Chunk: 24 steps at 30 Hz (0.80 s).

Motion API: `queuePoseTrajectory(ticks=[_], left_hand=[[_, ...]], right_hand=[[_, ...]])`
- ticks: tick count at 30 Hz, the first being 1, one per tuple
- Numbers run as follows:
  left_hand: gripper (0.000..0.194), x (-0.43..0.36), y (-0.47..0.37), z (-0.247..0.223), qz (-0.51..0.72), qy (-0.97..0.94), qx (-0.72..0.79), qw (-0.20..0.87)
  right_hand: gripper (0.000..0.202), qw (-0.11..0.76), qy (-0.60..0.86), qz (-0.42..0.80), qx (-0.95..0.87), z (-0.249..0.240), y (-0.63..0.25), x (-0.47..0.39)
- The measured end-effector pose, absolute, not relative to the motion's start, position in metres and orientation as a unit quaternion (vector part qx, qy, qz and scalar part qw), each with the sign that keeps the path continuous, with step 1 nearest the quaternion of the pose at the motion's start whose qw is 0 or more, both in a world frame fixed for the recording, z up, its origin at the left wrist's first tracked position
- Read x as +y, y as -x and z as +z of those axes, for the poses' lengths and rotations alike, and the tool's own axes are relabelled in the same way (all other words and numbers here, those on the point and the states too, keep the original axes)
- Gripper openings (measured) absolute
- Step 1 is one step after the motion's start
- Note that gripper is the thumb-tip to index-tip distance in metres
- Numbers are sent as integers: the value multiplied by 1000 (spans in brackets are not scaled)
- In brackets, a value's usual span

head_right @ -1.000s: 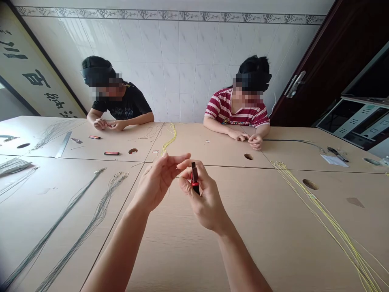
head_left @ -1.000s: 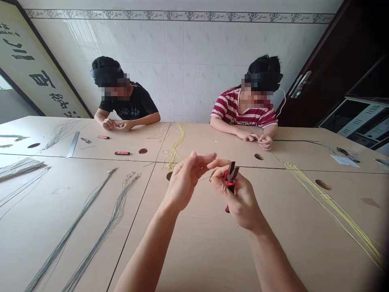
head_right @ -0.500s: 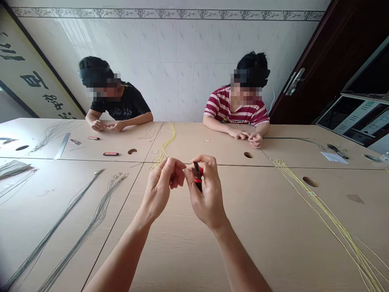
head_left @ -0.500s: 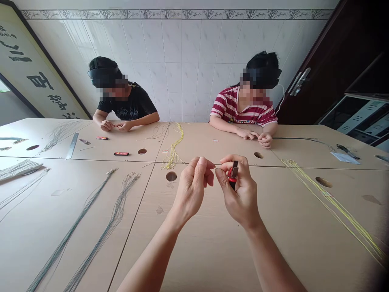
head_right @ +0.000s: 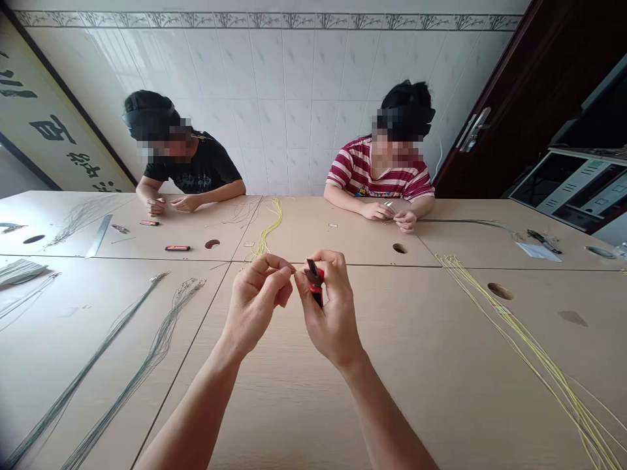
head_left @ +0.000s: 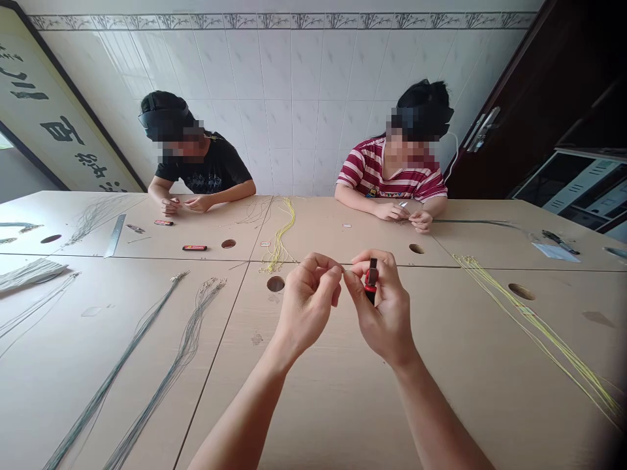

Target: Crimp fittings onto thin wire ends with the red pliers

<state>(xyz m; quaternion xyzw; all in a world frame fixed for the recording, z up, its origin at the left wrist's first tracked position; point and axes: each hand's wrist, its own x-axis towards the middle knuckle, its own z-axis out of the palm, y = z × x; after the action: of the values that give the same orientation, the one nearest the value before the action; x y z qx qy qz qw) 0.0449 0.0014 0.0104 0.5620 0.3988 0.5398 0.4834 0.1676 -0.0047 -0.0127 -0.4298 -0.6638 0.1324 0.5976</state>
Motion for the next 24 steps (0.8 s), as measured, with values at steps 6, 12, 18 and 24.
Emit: queuePoseTrajectory(ticks=[6, 12, 18, 24], left_hand=[[20, -1, -44, 13, 543, -566, 412, 464], [21, 0, -43, 13, 536, -580, 407, 459], [21, 3, -38, 13, 530, -578, 409, 467], [21, 6, -32, 14, 523, -578, 419, 465]], right_hand=[[8, 600, 429, 113, -665, -14, -167, -4], [9, 602, 424, 109, -668, -15, -167, -2], [6, 582, 443, 127, -670, -12, -167, -4], [7, 575, 438, 150, -674, -11, -166, -4]])
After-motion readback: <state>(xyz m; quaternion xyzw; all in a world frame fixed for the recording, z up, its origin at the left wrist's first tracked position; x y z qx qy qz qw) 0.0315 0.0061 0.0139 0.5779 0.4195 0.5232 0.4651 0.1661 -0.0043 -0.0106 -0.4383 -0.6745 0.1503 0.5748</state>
